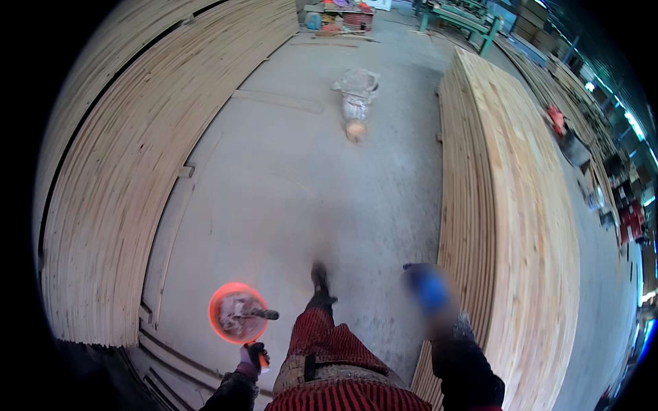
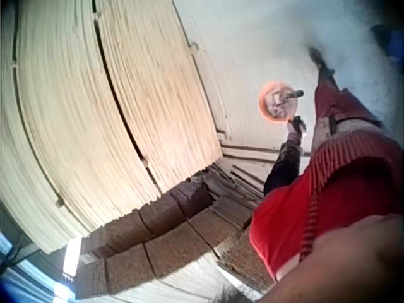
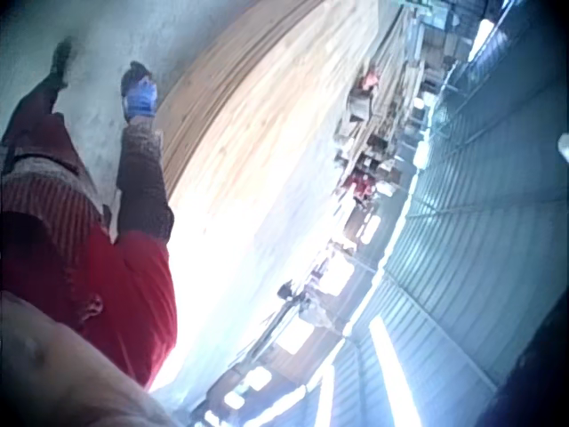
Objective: The person uses a putty knife to scoop a white filler from an orange bowl and applies it to gaps and knots on a large wooden panel. They repeatedly spread the filler across the surface, occasionally dipping the tool back into the bowl to reload. The person moves along the panel to cover different areas, smoothing the filler into the wood grain.
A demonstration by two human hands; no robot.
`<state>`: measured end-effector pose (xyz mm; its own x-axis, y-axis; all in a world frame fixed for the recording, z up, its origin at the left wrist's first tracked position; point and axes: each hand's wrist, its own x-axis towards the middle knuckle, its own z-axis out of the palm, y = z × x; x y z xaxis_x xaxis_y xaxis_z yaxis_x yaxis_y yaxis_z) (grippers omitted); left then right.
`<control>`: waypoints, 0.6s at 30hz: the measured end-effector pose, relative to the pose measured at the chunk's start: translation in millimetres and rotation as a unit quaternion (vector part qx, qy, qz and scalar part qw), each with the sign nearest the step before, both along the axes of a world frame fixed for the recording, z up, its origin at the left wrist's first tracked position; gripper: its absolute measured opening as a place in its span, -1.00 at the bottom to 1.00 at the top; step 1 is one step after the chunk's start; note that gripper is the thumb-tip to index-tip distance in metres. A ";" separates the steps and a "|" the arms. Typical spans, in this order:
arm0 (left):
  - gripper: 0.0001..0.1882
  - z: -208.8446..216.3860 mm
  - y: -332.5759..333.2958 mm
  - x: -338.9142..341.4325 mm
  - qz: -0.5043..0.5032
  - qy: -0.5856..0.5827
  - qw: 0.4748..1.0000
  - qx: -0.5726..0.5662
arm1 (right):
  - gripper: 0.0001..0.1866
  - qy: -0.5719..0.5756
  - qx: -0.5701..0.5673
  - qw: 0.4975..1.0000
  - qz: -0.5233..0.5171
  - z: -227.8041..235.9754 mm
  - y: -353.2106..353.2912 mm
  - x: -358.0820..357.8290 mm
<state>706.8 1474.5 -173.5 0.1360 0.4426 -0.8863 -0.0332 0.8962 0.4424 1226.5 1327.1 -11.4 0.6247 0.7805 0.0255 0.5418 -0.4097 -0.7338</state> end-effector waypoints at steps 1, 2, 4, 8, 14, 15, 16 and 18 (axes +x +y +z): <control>-0.85 -18.1 38.9 20.7 0.009 0.001 1.000 0.010 | -0.75 0.003 -0.020 1.000 0.007 -19.2 56.1 43.7; -0.81 -33.6 60.9 10.5 0.013 0.023 1.000 0.008 | -0.74 0.002 -0.063 0.998 -0.002 -45.0 98.2 57.3; -0.60 -90.8 146.1 13.8 0.072 -0.174 0.981 0.046 | -0.74 -0.013 -0.100 0.995 -0.017 -71.4 208.1 109.1; -0.78 -108.9 343.8 171.1 -0.052 -0.075 0.995 0.042 | -0.75 0.199 -0.084 0.972 -0.088 -183.5 320.6 228.8; -0.85 2.9 591.2 453.1 0.022 -0.060 0.998 -0.010 | -0.78 0.315 -0.077 0.935 -0.143 -243.7 504.8 432.2; -0.86 6.2 613.8 459.1 0.015 -0.041 0.999 0.000 | -0.78 0.408 -0.056 0.891 -0.189 -256.1 522.4 431.8; -0.86 5.5 645.0 491.2 0.014 -0.038 0.999 0.021 | -0.78 0.483 -0.025 0.845 -0.227 -262.6 557.6 459.1; -0.91 -16.0 741.0 594.1 -0.084 -0.044 0.983 0.158 | -0.79 0.093 -0.071 0.990 -0.077 -326.7 647.3 560.7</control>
<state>1300.8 2215.5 -189.6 0.3001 0.6587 -0.6900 0.0526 0.7108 0.7014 1787.3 1974.4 -338.1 0.7200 0.6631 -0.2045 0.3251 -0.5827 -0.7448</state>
